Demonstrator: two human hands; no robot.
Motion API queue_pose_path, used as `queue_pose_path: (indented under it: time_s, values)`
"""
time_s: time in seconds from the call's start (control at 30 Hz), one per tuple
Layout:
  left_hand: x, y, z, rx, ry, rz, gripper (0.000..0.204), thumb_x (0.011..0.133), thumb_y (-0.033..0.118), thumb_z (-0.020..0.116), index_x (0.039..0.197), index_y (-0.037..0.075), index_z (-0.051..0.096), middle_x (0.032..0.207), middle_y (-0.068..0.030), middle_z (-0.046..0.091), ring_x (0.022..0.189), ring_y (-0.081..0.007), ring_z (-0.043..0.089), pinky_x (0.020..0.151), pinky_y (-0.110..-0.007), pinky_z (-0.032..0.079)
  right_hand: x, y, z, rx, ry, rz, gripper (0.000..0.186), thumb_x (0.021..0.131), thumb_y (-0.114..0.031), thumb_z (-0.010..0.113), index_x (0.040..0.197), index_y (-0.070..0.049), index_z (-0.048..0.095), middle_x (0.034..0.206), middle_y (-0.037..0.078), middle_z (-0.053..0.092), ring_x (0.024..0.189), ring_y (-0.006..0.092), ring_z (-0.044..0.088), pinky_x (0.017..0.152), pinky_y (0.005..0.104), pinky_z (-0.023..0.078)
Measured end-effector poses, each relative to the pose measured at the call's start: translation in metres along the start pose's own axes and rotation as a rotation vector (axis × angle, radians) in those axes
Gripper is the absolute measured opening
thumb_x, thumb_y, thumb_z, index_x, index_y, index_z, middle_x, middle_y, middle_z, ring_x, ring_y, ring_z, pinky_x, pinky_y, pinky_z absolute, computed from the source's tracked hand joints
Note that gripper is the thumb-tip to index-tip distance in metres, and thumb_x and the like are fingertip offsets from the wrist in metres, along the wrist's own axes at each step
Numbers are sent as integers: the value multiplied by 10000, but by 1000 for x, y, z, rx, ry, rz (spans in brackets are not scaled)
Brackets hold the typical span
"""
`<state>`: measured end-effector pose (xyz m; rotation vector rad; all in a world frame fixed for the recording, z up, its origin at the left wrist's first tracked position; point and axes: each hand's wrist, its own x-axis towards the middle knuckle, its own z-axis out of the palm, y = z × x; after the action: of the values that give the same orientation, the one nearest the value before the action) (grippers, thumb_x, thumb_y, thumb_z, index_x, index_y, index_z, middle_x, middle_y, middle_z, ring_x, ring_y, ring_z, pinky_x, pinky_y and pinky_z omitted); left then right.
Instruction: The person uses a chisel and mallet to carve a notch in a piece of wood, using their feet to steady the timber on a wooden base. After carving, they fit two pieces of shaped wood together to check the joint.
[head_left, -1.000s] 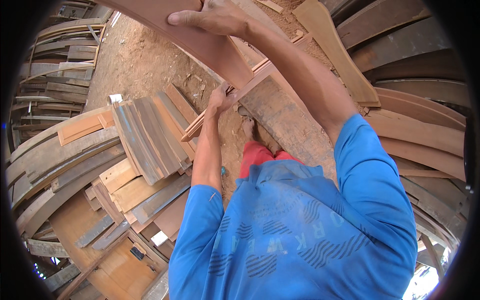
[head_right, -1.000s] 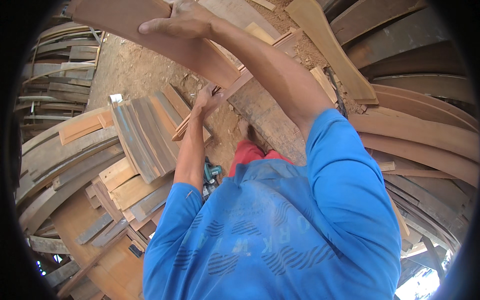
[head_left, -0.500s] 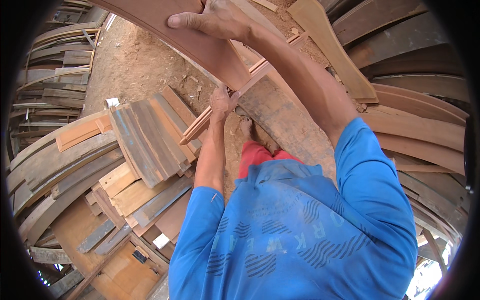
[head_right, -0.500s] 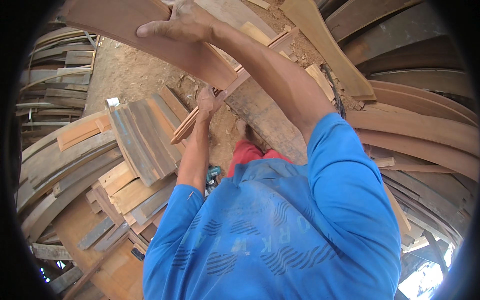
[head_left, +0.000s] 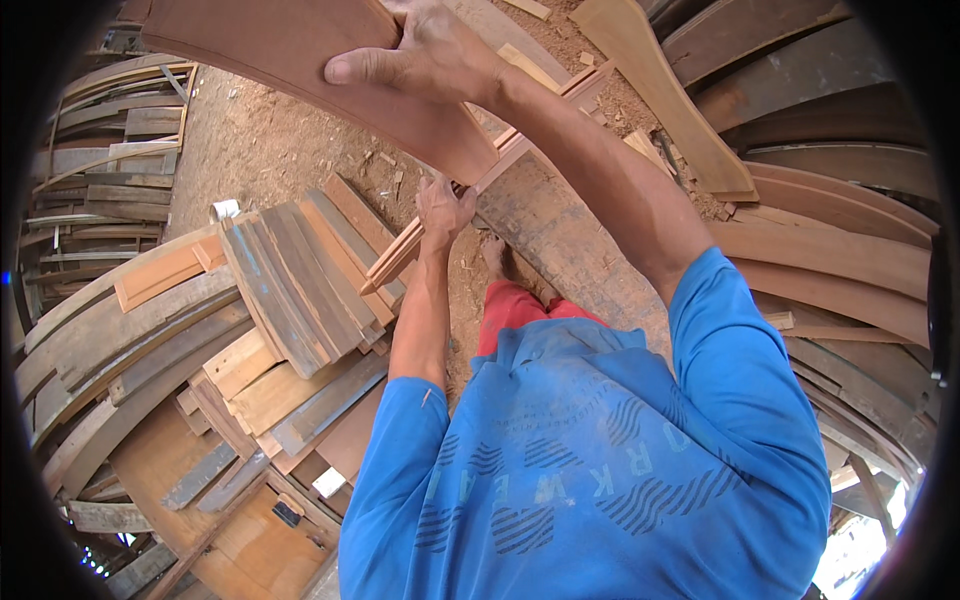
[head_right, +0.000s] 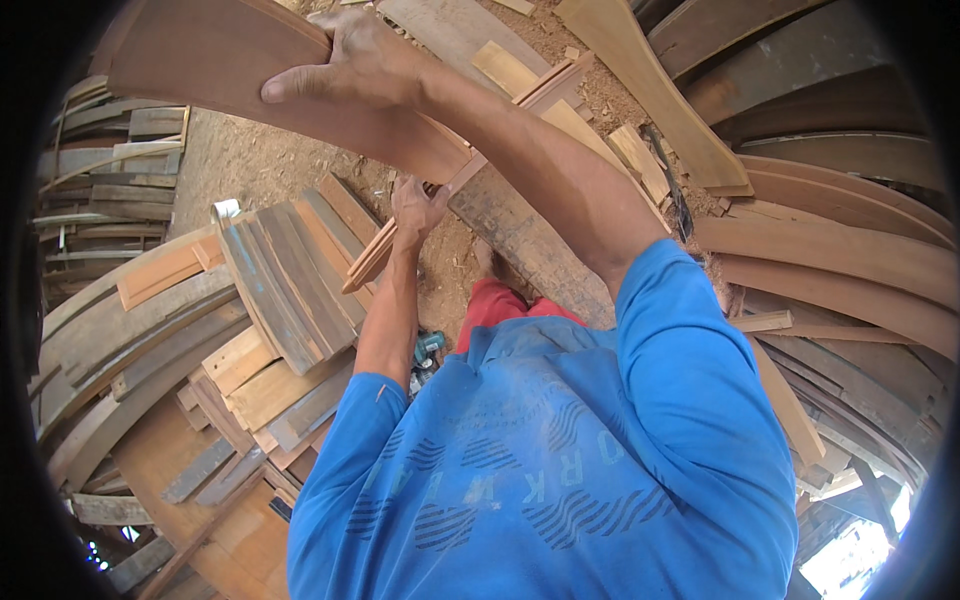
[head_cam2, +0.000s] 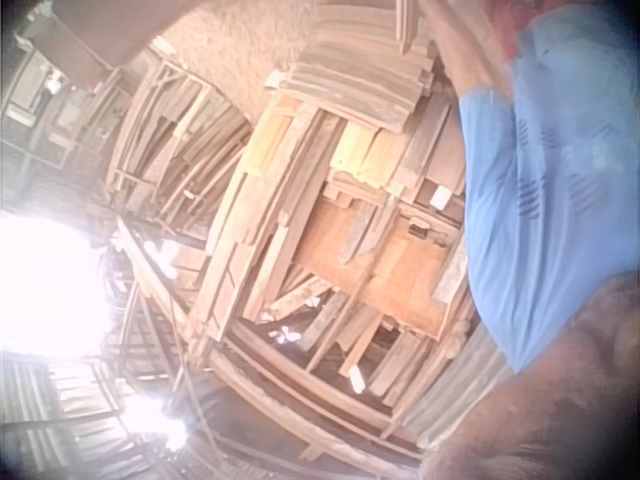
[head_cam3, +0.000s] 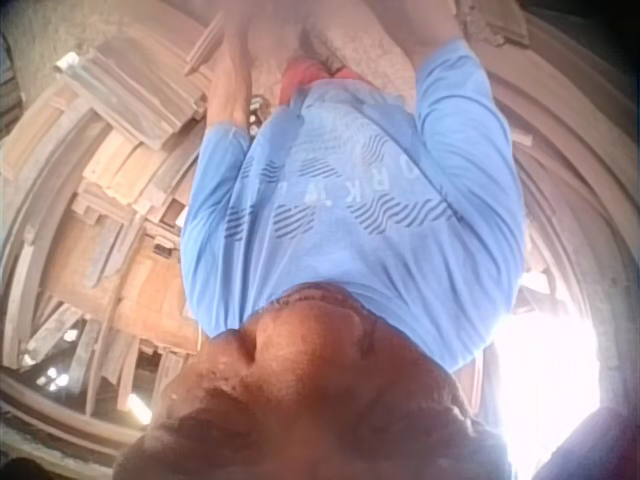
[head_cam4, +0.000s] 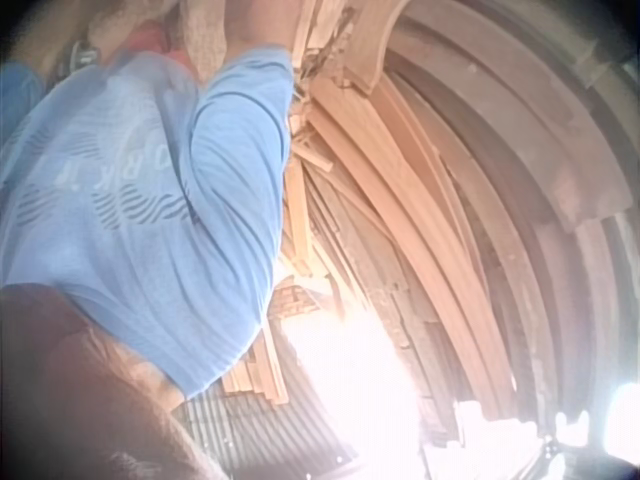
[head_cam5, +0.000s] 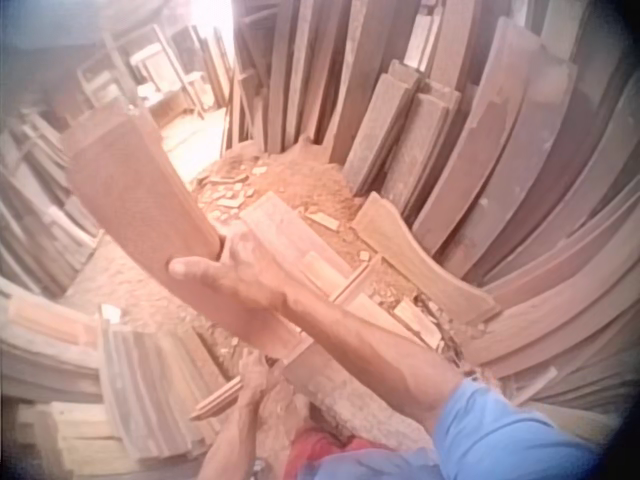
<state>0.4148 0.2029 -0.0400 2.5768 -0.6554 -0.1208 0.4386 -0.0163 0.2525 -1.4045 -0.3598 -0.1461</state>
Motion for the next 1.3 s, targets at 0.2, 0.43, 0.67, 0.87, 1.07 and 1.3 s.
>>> queue_pose_path:
  time_s: [0.2, 0.43, 0.67, 0.87, 1.07, 1.3]
  values:
    - [5, -2, -2, -61, -71, 42, 525, 785, 250, 772, 1259, 87, 617, 1065, -250, 673, 1060, -442, 597, 924, -534, 494, 0, 34, -2, -157, 143, -150, 816, 749, -533, 880, 1329, -5, 655, 1035, 176, 757, 945, 232, 738, 827, 342, 580]
    - [7, -25, 7, -248, -133, 66, 506, 773, 193, 760, 1241, 58, 625, 1082, -265, 670, 1061, -478, 606, 938, -532, 488, -23, 22, 5, -51, 118, -168, 822, 758, -493, 880, 1389, -36, 618, 1071, 151, 755, 973, 207, 722, 862, 338, 567]
    - [9, -13, -1, -155, -68, 210, 427, 780, 158, 736, 1188, 52, 666, 1143, -243, 680, 1024, -450, 635, 949, -507, 487, -24, 25, 3, -30, 118, -161, 729, 789, -383, 888, 1358, -5, 633, 1141, 135, 729, 1065, 200, 688, 908, 328, 552]
    - [14, -13, -6, -274, -181, -20, 447, 822, 153, 753, 1221, -8, 634, 1111, -201, 697, 999, -321, 672, 914, -417, 518, 19, 49, 6, -148, 85, -60, 709, 787, -419, 881, 1290, 28, 658, 1045, 140, 738, 979, 193, 700, 865, 332, 560]
    - [39, -25, -13, -425, -335, -87, 570, 798, 227, 800, 1270, -24, 604, 1149, -211, 736, 1092, -345, 710, 952, -389, 535, 48, 68, -6, -266, 69, 22, 708, 792, -423, 878, 1288, 33, 659, 1057, 142, 737, 977, 192, 699, 863, 331, 559]
    - [46, -59, -1, -308, -351, -61, 635, 789, 273, 831, 1298, -23, 595, 1190, -215, 724, 1150, -342, 687, 1001, -421, 514, 46, 82, -5, -290, 27, 47, 707, 799, -428, 875, 1285, 39, 661, 1070, 145, 736, 975, 192, 697, 860, 330, 558]
